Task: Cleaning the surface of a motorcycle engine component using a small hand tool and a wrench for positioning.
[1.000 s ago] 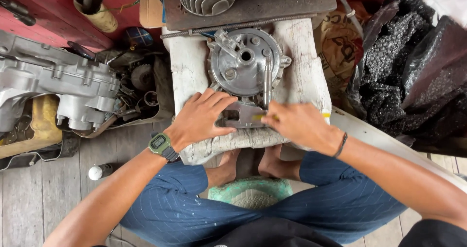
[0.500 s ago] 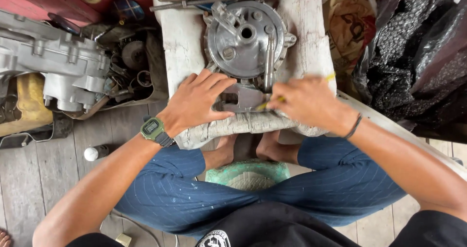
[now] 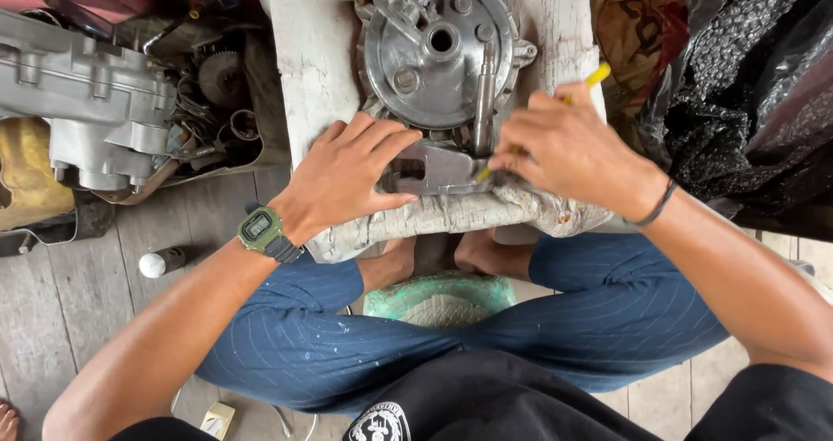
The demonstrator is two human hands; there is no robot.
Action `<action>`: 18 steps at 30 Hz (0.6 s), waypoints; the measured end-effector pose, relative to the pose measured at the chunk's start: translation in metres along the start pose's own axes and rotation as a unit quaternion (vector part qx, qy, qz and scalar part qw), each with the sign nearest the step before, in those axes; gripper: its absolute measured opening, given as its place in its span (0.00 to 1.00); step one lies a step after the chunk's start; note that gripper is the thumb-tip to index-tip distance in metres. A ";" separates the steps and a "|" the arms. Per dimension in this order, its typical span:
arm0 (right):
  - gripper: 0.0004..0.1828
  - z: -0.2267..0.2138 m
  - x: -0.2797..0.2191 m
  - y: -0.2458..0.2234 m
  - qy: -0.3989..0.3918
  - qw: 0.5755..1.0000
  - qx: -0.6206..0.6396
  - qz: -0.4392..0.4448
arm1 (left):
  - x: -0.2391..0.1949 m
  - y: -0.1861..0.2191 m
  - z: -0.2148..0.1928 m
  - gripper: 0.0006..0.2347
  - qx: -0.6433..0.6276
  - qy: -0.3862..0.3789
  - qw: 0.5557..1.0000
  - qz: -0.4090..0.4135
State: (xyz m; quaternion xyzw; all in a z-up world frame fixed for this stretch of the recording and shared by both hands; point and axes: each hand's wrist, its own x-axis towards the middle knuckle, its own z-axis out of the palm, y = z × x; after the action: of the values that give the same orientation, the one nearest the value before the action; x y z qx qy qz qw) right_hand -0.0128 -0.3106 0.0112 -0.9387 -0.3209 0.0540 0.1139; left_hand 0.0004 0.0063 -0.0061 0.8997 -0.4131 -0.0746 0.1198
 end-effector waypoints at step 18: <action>0.18 0.019 0.012 -0.011 0.065 0.989 -0.035 -0.125 | -0.002 0.001 0.002 0.30 0.006 0.029 1.000 0.009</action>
State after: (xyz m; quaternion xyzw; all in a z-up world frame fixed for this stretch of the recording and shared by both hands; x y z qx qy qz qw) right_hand -0.0131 -0.2908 -0.0046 -0.8960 -0.4296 -0.0328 0.1069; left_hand -0.0018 0.0070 -0.0080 0.8984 -0.4178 -0.0450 0.1274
